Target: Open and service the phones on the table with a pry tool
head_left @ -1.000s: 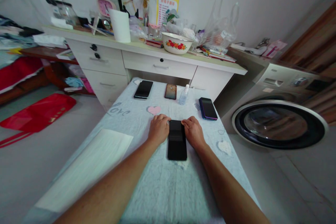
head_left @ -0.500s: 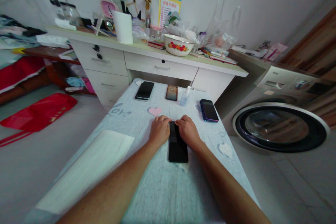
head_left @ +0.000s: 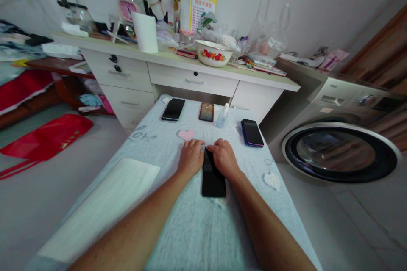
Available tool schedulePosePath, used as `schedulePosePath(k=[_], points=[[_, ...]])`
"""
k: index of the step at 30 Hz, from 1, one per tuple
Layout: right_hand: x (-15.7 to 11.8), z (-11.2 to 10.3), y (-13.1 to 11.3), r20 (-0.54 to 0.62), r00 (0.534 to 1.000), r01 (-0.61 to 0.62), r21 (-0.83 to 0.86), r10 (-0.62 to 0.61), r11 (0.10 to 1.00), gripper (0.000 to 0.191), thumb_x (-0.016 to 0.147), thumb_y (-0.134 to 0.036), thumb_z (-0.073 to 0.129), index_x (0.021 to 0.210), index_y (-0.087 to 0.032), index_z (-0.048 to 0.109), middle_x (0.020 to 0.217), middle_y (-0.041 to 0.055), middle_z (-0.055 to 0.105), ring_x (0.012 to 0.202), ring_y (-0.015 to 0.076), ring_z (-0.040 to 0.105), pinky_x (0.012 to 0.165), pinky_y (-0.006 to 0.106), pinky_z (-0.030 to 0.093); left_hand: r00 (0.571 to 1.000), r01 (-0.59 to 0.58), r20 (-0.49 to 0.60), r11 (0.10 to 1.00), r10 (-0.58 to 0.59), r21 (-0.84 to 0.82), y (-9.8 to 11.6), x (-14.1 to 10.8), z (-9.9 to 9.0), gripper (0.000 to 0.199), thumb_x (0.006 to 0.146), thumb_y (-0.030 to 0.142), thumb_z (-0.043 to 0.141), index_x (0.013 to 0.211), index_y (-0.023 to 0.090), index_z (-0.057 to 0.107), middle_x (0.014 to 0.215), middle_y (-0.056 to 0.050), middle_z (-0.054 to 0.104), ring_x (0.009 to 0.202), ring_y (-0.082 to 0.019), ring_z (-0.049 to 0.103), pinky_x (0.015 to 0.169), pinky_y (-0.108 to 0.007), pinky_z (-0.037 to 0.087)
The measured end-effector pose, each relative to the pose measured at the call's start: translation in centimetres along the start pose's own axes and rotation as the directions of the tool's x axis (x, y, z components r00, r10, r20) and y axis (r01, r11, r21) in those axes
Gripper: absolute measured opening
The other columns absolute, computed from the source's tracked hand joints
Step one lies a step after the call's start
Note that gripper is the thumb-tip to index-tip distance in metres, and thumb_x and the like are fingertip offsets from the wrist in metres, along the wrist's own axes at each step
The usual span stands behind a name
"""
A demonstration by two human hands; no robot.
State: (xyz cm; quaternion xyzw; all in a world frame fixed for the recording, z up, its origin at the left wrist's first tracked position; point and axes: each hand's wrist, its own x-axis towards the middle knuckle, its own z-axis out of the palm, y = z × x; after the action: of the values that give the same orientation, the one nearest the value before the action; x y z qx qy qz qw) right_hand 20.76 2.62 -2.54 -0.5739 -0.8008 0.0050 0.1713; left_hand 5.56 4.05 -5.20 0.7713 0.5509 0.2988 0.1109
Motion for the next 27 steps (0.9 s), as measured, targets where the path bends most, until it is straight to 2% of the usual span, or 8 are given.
schedulePosePath(k=[5,9,15,19,21,24,27], points=[[-0.7,-0.7,1.2,-0.007,0.998,-0.058,0.007,0.058,0.998,0.027,0.093,-0.019,0.048,0.098,-0.024,0.074,0.091,0.0078,0.059,0.085,0.02,0.048,0.078,0.03,0.035,0.999,-0.015,0.051,1.0,0.016,-0.021,0.0,0.0,-0.3,0.03,0.08,0.011,0.048,0.104,0.021,0.063,0.108,-0.006,0.062,0.106,-0.023,0.051,0.096,-0.039,0.038],[-1.3,-1.2,2.0,0.0,0.996,-0.086,0.01,0.086,0.996,0.028,0.093,-0.018,0.047,0.096,-0.022,0.075,0.089,0.0087,0.06,0.086,0.0202,0.049,0.08,0.03,0.036,0.999,-0.021,0.047,0.999,0.023,-0.034,-0.2,0.0,-0.2,0.03,0.08,0.011,0.048,0.103,0.022,0.064,0.109,-0.006,0.062,0.107,-0.023,0.051,0.095,-0.038,0.039],[-2.2,-2.4,2.1,0.035,0.998,-0.055,0.037,0.054,0.998,0.027,0.092,-0.014,0.048,0.092,-0.02,0.074,0.088,0.0075,0.061,0.086,0.0184,0.052,0.079,0.027,0.037,0.999,-0.024,0.044,0.999,0.025,-0.034,-0.2,0.0,-0.2,0.029,0.081,0.011,0.047,0.102,0.022,0.065,0.108,-0.006,0.062,0.105,-0.022,0.052,0.095,-0.038,0.039],[-2.9,-2.7,2.4,0.059,0.998,-0.023,0.153,0.014,0.988,0.025,0.089,-0.011,0.051,0.089,-0.02,0.074,0.087,0.0061,0.063,0.087,0.0167,0.055,0.08,0.025,0.04,0.998,-0.037,0.046,0.999,0.038,-0.021,-0.2,0.0,-0.1,0.03,0.08,0.01,0.047,0.102,0.021,0.064,0.108,-0.006,0.063,0.105,-0.022,0.052,0.095,-0.038,0.039],[-3.1,-2.6,2.7,0.027,0.999,-0.048,0.249,0.043,0.967,0.024,0.089,-0.013,0.051,0.092,-0.019,0.074,0.087,0.0055,0.064,0.085,0.0155,0.058,0.079,0.024,0.041,0.999,-0.033,0.034,0.999,0.033,-0.01,-0.2,0.0,-0.1,0.03,0.08,0.01,0.047,0.102,0.021,0.064,0.107,-0.006,0.063,0.106,-0.023,0.052,0.096,-0.038,0.039],[-3.3,-2.3,3.1,-0.04,0.988,-0.125,0.348,0.148,0.929,0.023,0.089,-0.015,0.051,0.095,-0.019,0.073,0.091,0.0057,0.069,0.086,0.0156,0.062,0.081,0.025,0.044,1.0,-0.027,-0.002,1.0,0.027,0.008,-0.3,0.0,0.0,0.028,0.079,0.01,0.047,0.098,0.019,0.064,0.105,-0.007,0.062,0.105,-0.023,0.053,0.096,-0.039,0.039],[-3.5,-2.2,3.3,-0.034,0.977,-0.181,0.402,0.212,0.898,0.023,0.09,-0.019,0.05,0.095,-0.019,0.073,0.094,0.0061,0.072,0.088,0.0174,0.065,0.082,0.027,0.045,1.0,-0.016,-0.018,1.0,0.017,0.018,-0.3,-0.1,-0.1,0.024,0.079,0.009,0.047,0.092,0.019,0.065,0.102,-0.007,0.063,0.103,-0.024,0.054,0.095,-0.039,0.039]])
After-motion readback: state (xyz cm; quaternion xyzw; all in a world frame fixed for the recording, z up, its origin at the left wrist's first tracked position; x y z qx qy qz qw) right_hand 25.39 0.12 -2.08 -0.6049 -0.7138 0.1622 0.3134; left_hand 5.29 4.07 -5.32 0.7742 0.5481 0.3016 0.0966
